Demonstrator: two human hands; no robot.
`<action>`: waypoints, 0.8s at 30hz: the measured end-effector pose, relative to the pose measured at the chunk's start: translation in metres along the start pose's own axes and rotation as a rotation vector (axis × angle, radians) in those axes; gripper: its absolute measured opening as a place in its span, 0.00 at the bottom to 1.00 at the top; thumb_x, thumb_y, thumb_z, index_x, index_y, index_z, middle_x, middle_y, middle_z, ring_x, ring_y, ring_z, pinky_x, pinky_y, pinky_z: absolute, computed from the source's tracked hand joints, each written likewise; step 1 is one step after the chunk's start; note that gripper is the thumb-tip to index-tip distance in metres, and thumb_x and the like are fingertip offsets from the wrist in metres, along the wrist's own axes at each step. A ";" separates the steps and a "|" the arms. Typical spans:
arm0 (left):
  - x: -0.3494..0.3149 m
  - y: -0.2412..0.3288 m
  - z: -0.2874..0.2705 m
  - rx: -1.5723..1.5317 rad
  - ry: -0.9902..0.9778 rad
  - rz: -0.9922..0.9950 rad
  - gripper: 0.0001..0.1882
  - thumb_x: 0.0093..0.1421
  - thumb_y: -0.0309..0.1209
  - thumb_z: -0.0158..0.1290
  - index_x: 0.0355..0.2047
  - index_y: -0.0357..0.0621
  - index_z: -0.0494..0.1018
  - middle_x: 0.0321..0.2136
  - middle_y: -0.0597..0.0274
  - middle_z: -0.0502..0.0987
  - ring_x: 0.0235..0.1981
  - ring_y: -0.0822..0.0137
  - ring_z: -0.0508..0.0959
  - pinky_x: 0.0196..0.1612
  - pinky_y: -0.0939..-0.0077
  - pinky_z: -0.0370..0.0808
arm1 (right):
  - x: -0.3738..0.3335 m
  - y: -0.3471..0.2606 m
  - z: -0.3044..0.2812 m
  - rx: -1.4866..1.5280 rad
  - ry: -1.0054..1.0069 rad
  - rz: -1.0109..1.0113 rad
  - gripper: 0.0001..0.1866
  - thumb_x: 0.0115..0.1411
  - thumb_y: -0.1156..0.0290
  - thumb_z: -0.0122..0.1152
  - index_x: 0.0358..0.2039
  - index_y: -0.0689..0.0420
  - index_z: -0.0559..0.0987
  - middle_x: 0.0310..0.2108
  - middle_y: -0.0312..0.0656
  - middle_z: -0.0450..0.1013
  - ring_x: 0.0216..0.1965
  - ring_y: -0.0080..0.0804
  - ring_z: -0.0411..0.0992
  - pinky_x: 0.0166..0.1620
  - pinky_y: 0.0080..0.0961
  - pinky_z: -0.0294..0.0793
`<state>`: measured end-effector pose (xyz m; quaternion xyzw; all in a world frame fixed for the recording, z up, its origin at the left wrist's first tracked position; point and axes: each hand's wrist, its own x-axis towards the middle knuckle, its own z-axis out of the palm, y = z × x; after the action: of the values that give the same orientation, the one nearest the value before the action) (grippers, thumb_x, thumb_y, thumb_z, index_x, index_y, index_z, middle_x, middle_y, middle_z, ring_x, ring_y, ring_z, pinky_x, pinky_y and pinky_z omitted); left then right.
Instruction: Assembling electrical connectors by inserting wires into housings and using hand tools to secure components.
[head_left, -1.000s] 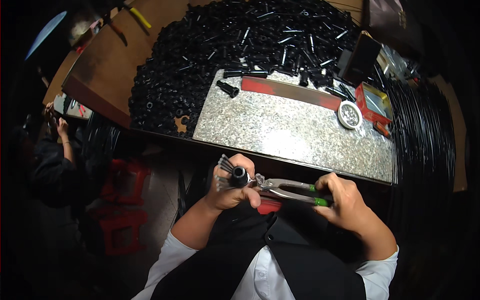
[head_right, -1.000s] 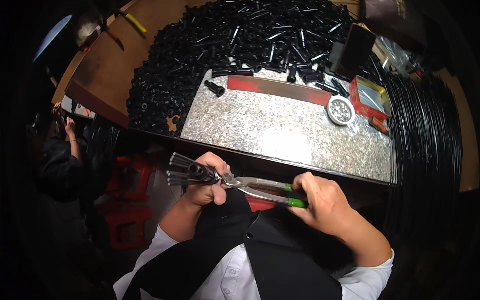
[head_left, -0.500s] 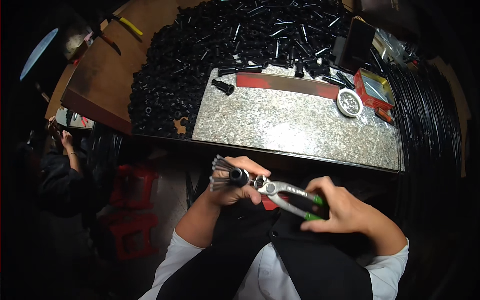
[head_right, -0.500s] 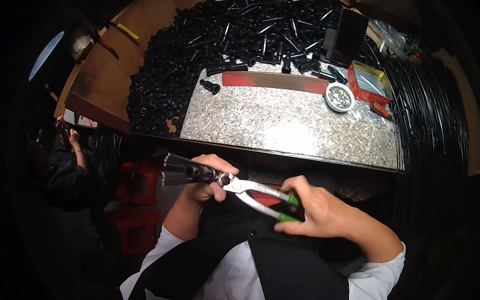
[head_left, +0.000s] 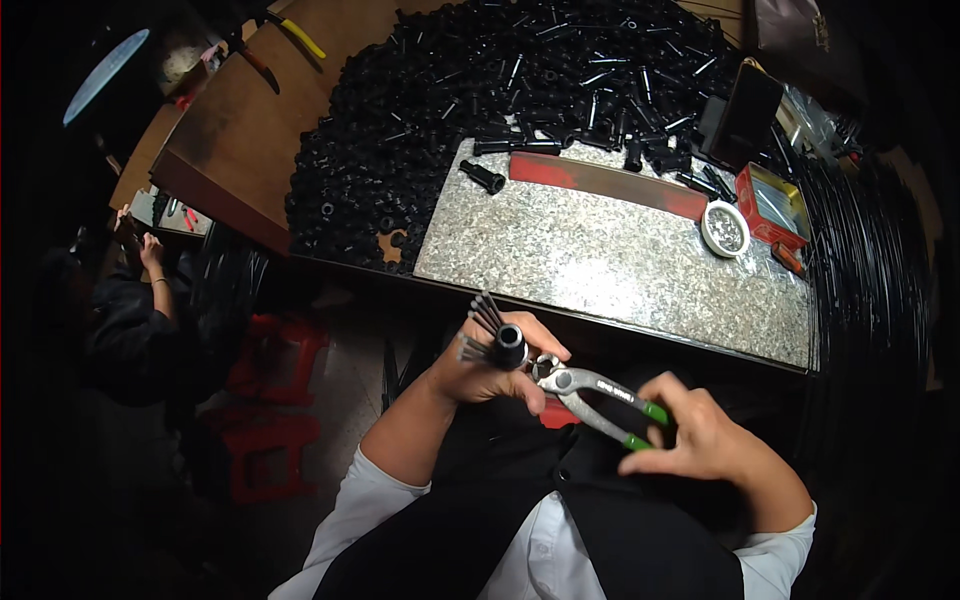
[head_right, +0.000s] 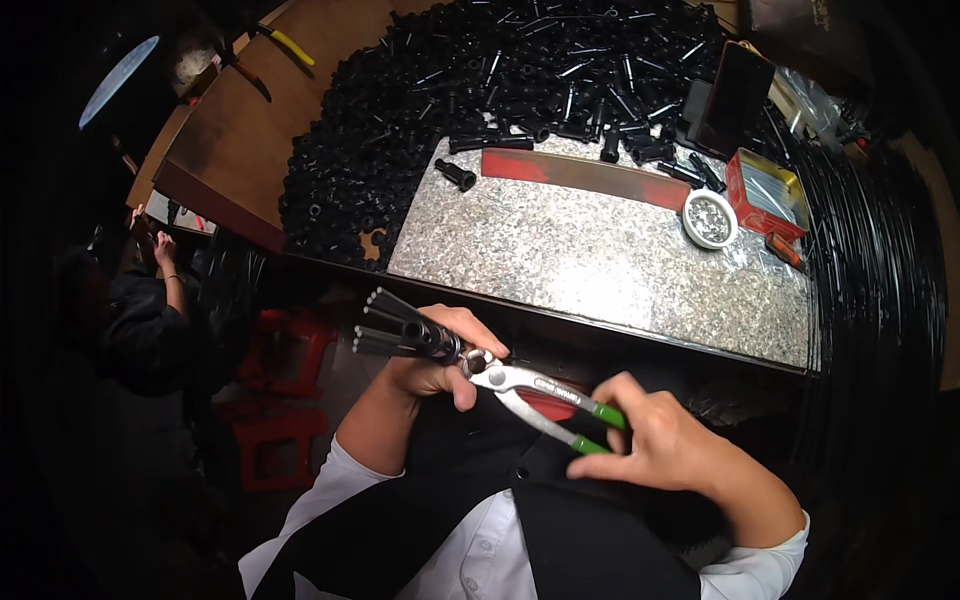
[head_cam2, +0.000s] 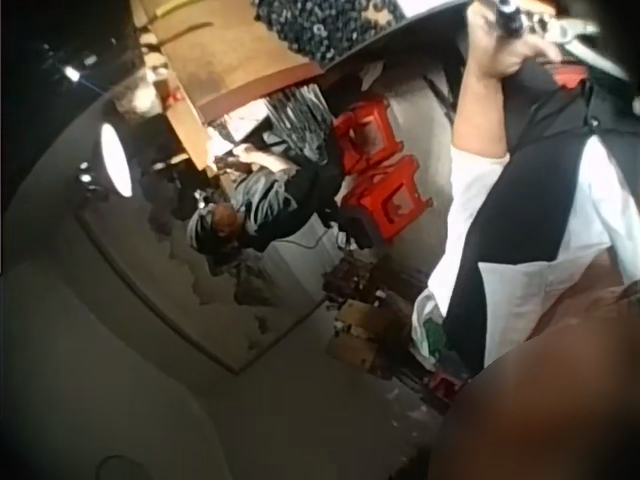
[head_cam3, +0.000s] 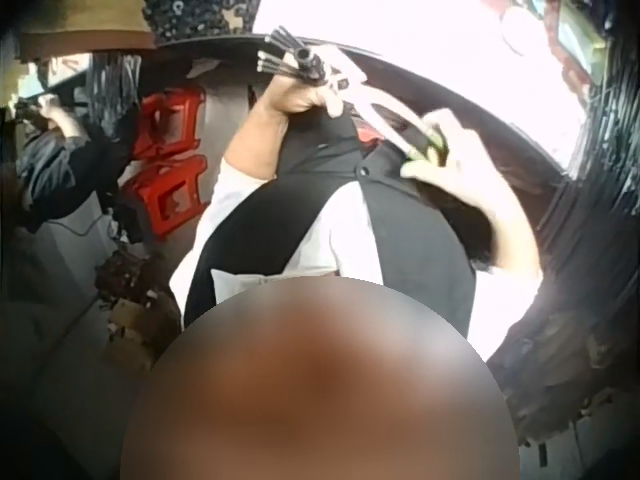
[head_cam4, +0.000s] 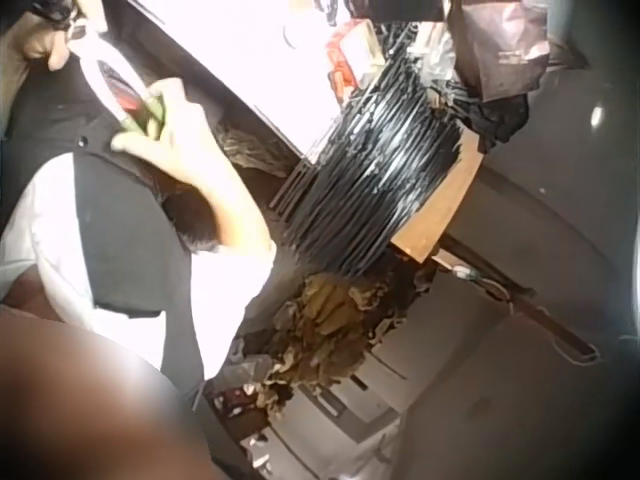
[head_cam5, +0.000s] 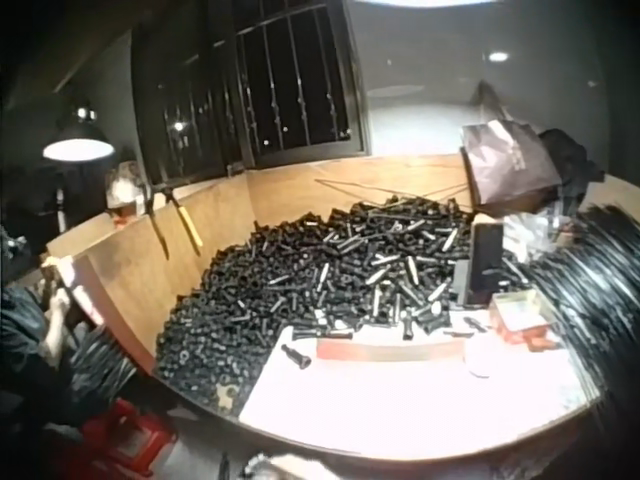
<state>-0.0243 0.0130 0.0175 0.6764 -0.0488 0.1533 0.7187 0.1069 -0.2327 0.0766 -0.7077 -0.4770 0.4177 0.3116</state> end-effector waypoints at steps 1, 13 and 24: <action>-0.002 -0.001 0.000 -0.055 0.042 -0.037 0.34 0.30 0.49 0.71 0.34 0.36 0.79 0.27 0.61 0.79 0.25 0.74 0.76 0.27 0.83 0.70 | -0.001 0.007 0.006 -0.095 0.169 -0.062 0.30 0.45 0.67 0.75 0.40 0.62 0.64 0.25 0.46 0.70 0.23 0.35 0.71 0.27 0.28 0.70; 0.002 -0.002 -0.002 -0.011 -0.125 -0.013 0.34 0.31 0.48 0.71 0.35 0.37 0.78 0.30 0.59 0.80 0.27 0.73 0.77 0.29 0.81 0.72 | 0.006 0.020 -0.004 0.541 -0.401 0.242 0.12 0.59 0.66 0.61 0.31 0.62 0.71 0.21 0.40 0.74 0.22 0.27 0.75 0.27 0.22 0.73; -0.002 -0.011 0.004 -0.133 -0.041 -0.071 0.32 0.35 0.33 0.74 0.39 0.38 0.70 0.25 0.72 0.71 0.26 0.82 0.70 0.30 0.86 0.67 | 0.023 0.006 -0.002 -0.676 0.387 -0.228 0.33 0.39 0.86 0.57 0.51 0.63 0.63 0.34 0.51 0.61 0.37 0.50 0.63 0.43 0.39 0.65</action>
<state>-0.0222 0.0084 0.0065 0.6314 -0.0493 0.1103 0.7660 0.1158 -0.2130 0.0658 -0.7785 -0.5953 0.0591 0.1899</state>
